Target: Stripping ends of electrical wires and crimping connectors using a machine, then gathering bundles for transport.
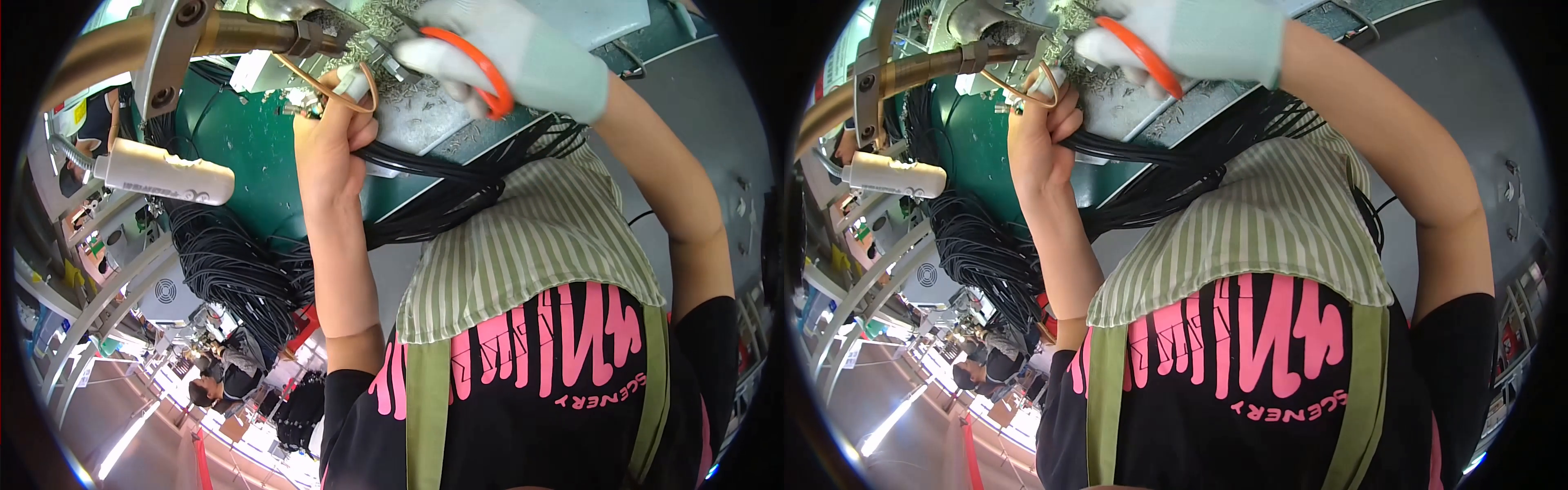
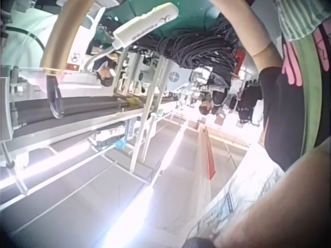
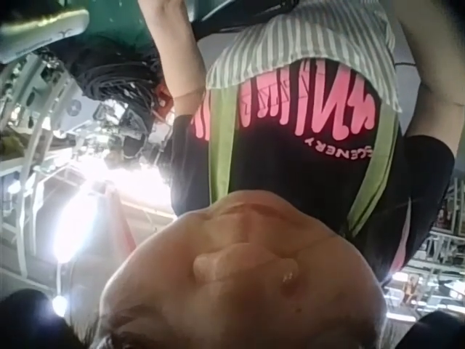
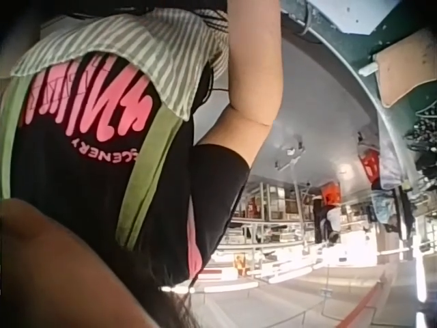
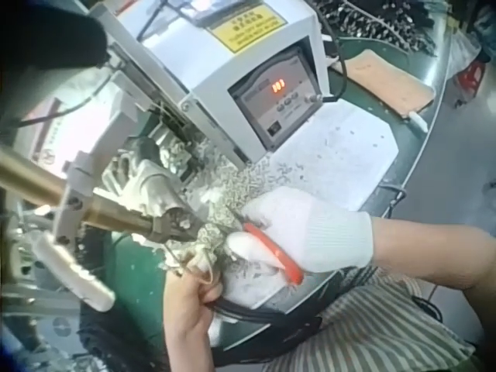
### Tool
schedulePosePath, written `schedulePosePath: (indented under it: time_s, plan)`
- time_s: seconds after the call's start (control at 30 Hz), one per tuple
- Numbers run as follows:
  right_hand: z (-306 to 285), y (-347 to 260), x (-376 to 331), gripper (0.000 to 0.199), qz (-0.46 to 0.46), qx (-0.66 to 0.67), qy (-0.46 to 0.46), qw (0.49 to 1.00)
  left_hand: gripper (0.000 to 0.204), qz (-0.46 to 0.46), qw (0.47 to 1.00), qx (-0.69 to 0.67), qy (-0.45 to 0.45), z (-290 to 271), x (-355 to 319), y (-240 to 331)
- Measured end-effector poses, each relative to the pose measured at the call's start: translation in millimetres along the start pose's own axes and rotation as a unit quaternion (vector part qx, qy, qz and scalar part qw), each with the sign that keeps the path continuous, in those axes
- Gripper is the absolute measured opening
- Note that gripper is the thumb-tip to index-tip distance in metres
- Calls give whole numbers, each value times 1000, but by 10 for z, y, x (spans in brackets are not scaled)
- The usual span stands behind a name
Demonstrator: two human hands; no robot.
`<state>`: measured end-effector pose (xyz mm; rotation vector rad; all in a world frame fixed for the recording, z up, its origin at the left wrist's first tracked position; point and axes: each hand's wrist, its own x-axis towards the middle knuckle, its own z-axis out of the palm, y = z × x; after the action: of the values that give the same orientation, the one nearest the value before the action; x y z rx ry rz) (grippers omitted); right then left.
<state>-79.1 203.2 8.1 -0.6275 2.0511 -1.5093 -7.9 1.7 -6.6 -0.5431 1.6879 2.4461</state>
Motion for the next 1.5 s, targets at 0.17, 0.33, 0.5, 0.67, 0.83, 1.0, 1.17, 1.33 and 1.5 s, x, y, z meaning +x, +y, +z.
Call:
schedulePosePath:
  time_s: [0.17,0.33,0.5,0.67,0.83,1.0,1.17,1.33,1.5]
  plan:
    - [-81,59,193,25,-388,-241,52,888,7,-5,996,87,-3,81,150,87]
    - [-66,-13,263,27,36,125,-89,987,12,58,965,251,48,148,78,120]
    - [-29,-44,293,31,8,66,-43,997,15,122,937,323,58,182,80,101]
    - [-78,3,268,33,49,187,-90,977,18,116,944,302,68,213,47,82]
    - [-65,51,296,34,25,185,-109,976,20,154,941,296,63,218,56,50]
    - [-44,74,298,36,35,220,-102,969,22,148,934,315,75,205,51,42]
    - [-56,40,303,35,90,195,-106,971,21,118,934,328,71,206,31,93]
    - [-126,-19,151,33,-76,-56,11,996,13,117,948,292,45,110,-70,84]
    - [-310,-162,-253,34,-20,-274,128,953,10,54,989,126,-51,74,-511,90]
